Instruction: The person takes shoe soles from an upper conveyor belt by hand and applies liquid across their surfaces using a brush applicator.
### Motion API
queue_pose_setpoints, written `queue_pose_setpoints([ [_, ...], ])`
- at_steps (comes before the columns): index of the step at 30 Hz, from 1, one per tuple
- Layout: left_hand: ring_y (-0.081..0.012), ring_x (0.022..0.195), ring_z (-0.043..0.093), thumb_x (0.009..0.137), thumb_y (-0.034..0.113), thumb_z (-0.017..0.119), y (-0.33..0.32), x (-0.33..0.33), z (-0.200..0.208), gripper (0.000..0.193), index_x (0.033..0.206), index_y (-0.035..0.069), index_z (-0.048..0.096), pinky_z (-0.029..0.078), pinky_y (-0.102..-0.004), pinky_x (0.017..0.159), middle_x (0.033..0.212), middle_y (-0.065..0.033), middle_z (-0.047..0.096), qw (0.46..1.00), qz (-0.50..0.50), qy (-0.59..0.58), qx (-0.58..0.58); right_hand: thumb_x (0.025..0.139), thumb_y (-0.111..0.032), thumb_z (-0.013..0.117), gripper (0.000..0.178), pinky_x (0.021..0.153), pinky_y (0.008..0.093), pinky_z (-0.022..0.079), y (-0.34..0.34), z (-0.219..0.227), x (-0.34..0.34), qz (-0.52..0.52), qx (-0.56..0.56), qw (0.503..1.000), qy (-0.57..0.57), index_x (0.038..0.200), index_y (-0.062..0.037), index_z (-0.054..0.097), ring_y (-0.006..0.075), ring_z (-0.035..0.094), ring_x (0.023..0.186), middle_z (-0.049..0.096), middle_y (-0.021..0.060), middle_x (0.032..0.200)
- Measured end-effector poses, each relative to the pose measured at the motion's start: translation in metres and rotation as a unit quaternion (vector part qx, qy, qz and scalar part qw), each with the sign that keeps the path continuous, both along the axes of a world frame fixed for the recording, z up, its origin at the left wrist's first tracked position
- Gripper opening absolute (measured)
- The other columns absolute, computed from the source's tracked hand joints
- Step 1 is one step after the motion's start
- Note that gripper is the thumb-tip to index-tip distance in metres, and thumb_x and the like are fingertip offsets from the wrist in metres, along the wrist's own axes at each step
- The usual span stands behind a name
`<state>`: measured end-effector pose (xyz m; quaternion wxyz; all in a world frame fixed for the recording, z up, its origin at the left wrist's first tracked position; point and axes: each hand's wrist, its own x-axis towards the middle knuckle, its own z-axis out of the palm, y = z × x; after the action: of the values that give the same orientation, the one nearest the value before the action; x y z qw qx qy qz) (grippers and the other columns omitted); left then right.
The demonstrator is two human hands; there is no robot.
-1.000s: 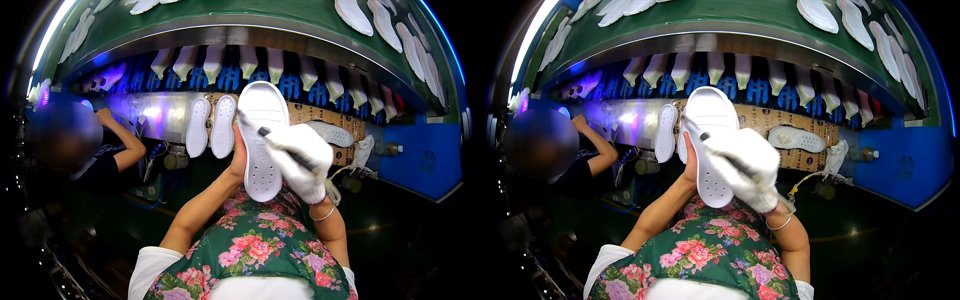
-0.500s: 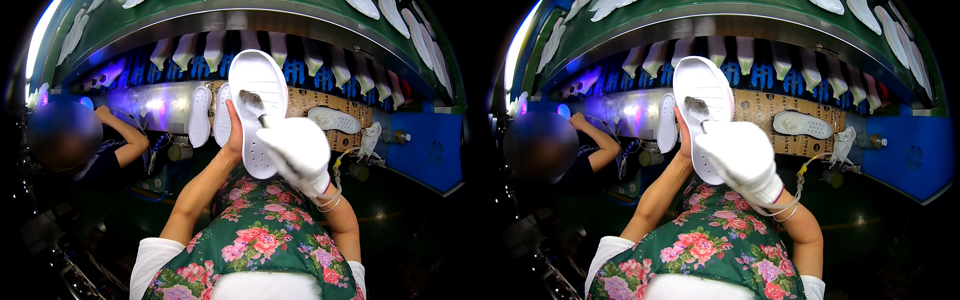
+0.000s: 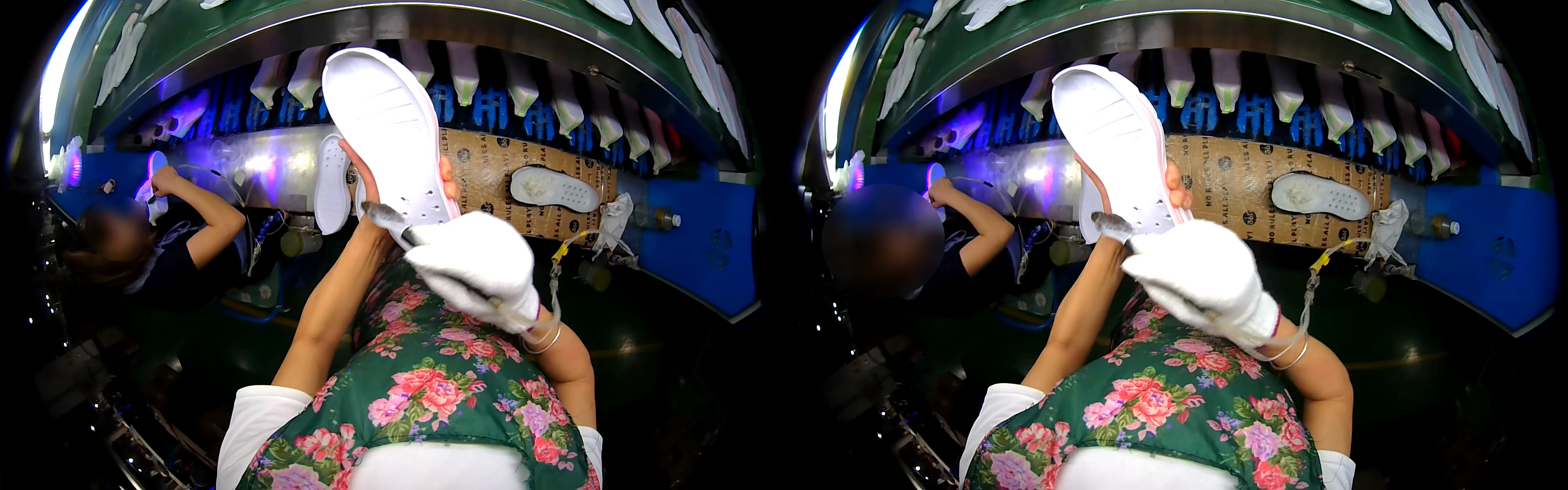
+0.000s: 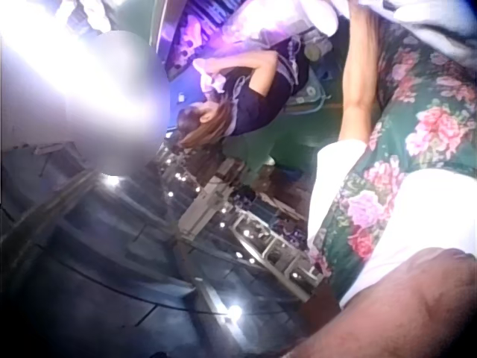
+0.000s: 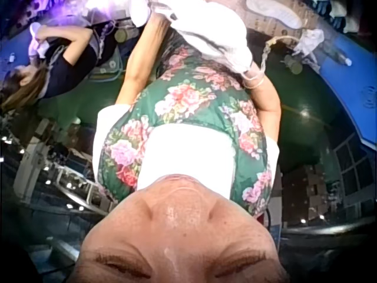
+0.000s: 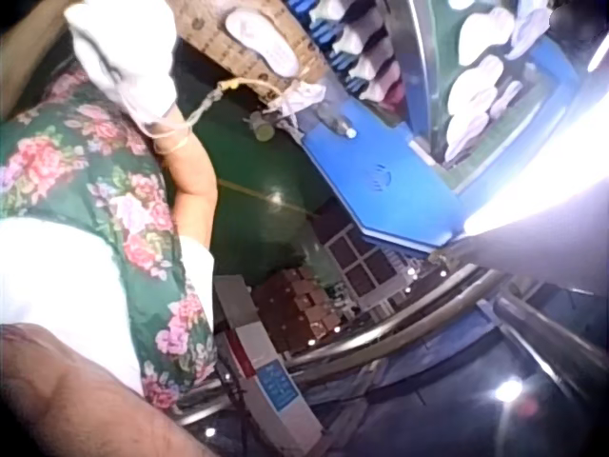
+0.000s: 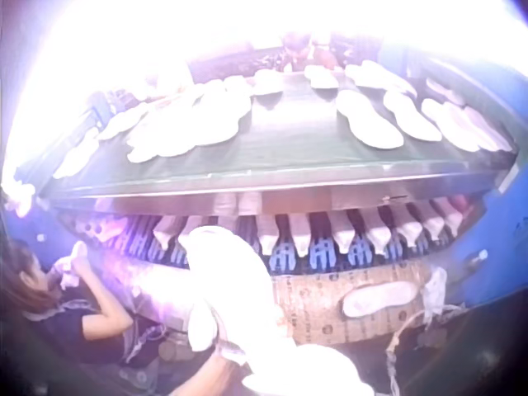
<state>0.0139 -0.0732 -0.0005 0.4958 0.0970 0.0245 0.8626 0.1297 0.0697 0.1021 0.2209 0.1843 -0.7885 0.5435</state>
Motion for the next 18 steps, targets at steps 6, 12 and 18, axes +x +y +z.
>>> queue_pose_setpoints([
  [6, -0.0339, 0.096, 0.062, 0.062, 0.104, 0.039, 0.011, -0.014, 0.023, 0.124, 0.123, -0.003, 0.053, 0.055, -0.0509, 0.084, 0.103, -0.0183, 0.059, 0.999, 0.023, 0.016, -0.025, 0.071, -0.003, 0.079, 0.036, 0.070, 0.0374, 0.055, -0.005, -0.007, 0.003, -0.035, 0.075, 0.996, 0.019, 0.106, -0.0107, 0.076, 0.0274, 0.071, 0.082, 0.074, 0.0099, 0.097],
  [12, -0.0344, 0.091, 0.060, 0.064, 0.102, 0.039, 0.007, -0.024, 0.024, 0.118, 0.124, 0.001, 0.056, 0.054, -0.0524, 0.077, 0.104, -0.0180, 0.060, 0.999, 0.026, 0.043, -0.022, 0.075, -0.003, 0.078, 0.033, 0.068, 0.0364, 0.055, 0.007, 0.002, -0.002, -0.031, 0.054, 0.998, 0.024, 0.107, -0.0107, 0.075, 0.0278, 0.071, 0.079, 0.074, 0.0098, 0.095],
  [18, -0.0341, 0.084, 0.064, 0.065, 0.104, 0.032, 0.007, -0.033, 0.034, 0.120, 0.128, 0.003, 0.053, 0.057, -0.0492, 0.067, 0.100, -0.0186, 0.061, 0.994, 0.068, 0.012, -0.080, 0.073, -0.003, 0.081, 0.031, 0.067, 0.0352, 0.055, 0.003, -0.004, 0.008, 0.034, 0.000, 0.999, -0.021, 0.103, -0.0095, 0.076, 0.0267, 0.071, 0.077, 0.074, 0.0094, 0.093],
])
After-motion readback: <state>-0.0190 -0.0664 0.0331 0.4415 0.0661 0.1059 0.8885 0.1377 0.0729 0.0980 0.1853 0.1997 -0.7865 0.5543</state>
